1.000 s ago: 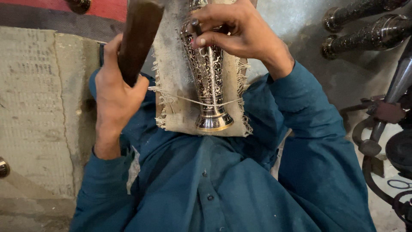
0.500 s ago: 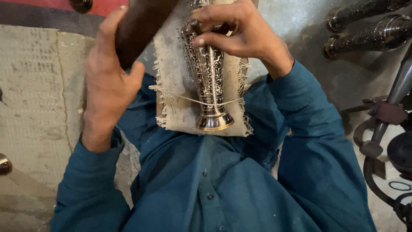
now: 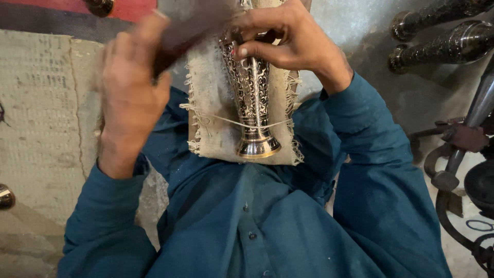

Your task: The person uses a hammer and a small chisel to engrave intricate patterns on a silver-colored metal vessel. They hold the vessel steady with one hand while striking the chisel with the other, rotating the vessel as needed to continue the design.

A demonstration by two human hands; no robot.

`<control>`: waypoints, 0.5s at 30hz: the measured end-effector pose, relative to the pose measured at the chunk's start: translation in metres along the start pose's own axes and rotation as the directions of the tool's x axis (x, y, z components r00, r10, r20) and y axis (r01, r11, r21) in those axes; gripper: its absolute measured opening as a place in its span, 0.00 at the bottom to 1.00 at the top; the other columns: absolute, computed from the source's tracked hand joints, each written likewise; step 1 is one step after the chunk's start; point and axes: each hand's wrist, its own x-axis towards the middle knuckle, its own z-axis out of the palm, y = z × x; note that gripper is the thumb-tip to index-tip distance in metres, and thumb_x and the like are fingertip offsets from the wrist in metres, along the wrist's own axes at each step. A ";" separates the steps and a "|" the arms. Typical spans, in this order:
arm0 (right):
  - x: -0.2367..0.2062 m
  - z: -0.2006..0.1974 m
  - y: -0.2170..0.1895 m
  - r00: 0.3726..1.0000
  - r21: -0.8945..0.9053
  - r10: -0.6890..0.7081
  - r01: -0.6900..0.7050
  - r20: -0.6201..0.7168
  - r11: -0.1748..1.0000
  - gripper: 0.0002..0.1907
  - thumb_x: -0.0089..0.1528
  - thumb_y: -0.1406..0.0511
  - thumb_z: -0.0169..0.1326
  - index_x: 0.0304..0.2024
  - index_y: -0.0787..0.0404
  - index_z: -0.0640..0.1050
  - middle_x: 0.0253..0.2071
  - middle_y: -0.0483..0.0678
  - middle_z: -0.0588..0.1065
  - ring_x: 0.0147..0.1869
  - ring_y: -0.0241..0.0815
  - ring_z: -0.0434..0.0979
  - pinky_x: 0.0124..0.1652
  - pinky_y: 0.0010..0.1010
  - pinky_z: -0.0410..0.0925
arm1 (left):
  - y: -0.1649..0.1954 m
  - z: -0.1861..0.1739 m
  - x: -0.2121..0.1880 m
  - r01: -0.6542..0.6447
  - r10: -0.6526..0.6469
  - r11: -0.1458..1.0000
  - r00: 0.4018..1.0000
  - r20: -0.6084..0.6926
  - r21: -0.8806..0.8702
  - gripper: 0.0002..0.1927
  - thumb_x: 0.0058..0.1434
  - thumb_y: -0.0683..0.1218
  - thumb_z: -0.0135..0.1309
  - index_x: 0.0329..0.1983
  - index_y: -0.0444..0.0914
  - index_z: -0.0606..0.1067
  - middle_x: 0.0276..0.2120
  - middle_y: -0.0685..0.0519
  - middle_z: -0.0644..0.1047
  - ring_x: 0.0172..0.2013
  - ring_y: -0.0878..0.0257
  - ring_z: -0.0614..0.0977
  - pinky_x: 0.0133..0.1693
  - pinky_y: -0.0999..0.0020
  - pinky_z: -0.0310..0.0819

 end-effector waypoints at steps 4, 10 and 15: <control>0.004 -0.001 0.002 0.995 -0.086 -0.096 0.097 0.012 0.992 0.13 0.73 0.68 0.66 0.55 0.69 0.78 0.46 0.51 0.81 0.51 0.40 0.86 0.50 0.27 0.80 | -0.002 0.000 0.005 0.014 -0.004 0.994 0.996 -0.090 0.109 0.42 0.56 0.33 0.61 0.73 0.48 0.64 0.43 0.46 0.69 0.49 0.46 0.76 0.56 0.51 0.69; 0.007 -0.002 -0.001 0.995 -0.137 -0.093 0.096 0.030 0.986 0.11 0.70 0.68 0.67 0.51 0.68 0.80 0.44 0.50 0.82 0.46 0.40 0.85 0.46 0.28 0.78 | 0.002 -0.002 0.010 0.089 -0.093 0.994 0.994 -0.059 -0.059 0.36 0.59 0.33 0.61 0.69 0.46 0.65 0.46 0.44 0.72 0.50 0.45 0.77 0.54 0.50 0.71; 0.006 -0.003 -0.003 0.998 -0.138 -0.042 0.047 0.038 0.989 0.10 0.71 0.68 0.67 0.52 0.65 0.81 0.43 0.49 0.83 0.45 0.39 0.87 0.45 0.26 0.79 | 0.005 -0.003 0.014 -0.030 0.043 0.980 0.997 -0.065 0.196 0.35 0.58 0.33 0.66 0.67 0.45 0.68 0.36 0.44 0.70 0.45 0.43 0.76 0.56 0.46 0.70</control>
